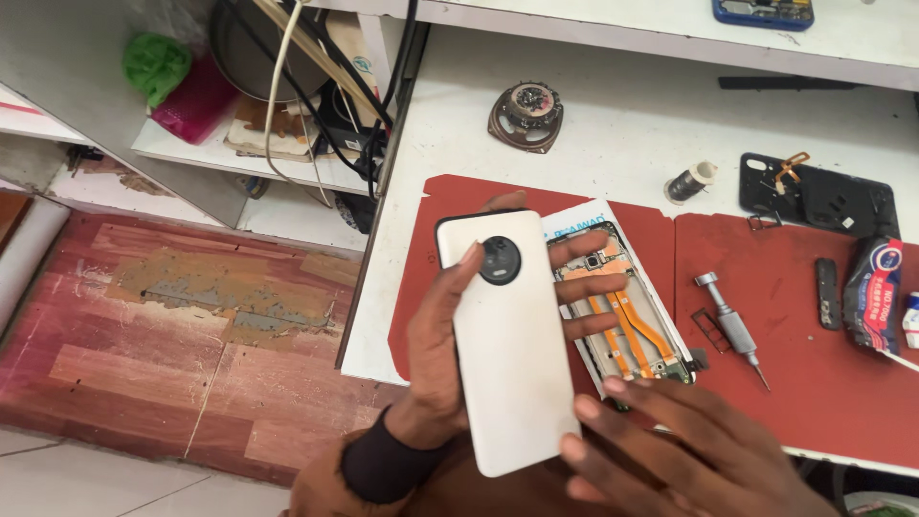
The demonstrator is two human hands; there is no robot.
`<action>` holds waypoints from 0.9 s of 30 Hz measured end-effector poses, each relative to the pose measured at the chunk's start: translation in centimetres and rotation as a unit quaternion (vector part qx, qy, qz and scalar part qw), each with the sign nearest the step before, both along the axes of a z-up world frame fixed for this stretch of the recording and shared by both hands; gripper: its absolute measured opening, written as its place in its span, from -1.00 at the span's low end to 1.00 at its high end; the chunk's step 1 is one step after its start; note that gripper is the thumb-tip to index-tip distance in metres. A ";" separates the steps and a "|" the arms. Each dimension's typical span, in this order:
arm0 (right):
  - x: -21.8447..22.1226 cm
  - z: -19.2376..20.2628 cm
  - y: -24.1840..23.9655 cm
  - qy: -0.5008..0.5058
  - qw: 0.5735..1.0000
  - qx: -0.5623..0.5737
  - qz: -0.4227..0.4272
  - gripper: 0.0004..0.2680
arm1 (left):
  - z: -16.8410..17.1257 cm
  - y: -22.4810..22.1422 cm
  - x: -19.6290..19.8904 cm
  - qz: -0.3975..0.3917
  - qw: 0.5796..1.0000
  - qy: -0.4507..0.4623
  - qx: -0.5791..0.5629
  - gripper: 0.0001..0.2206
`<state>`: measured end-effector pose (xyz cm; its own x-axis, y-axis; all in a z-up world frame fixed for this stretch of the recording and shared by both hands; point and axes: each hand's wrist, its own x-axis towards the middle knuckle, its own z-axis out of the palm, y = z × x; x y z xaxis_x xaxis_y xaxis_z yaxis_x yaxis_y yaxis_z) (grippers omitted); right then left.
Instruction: The person powers on an Infinix smartphone, then removes the back cover and battery. They place the back cover aside and proceed to disconnect ribbon cables and unscrew internal components from the phone's frame using a screwdriver.
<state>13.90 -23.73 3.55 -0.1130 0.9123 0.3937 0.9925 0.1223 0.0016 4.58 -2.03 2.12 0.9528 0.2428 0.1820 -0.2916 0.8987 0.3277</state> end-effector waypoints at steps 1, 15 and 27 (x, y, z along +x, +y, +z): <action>-0.7 0.0 0.6 0.009 1.000 0.026 0.003 -0.62 | 0.0 -0.4 0.2 0.001 1.000 -0.002 0.005 -0.40; 1.1 3.1 2.5 0.003 1.000 -0.019 0.023 -0.61 | -0.4 0.2 1.6 -0.055 0.995 0.067 0.056 -0.47; 2.1 3.1 2.8 0.191 0.943 -0.003 -0.274 -0.55 | 5.3 8.7 12.5 0.467 0.487 -0.029 0.738 -0.43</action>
<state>15.99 -20.90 6.68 0.5241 0.7953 0.3047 0.8351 -0.4097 -0.3672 17.04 6.63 7.43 0.5348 0.1293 0.8350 -0.3946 -0.8357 0.3821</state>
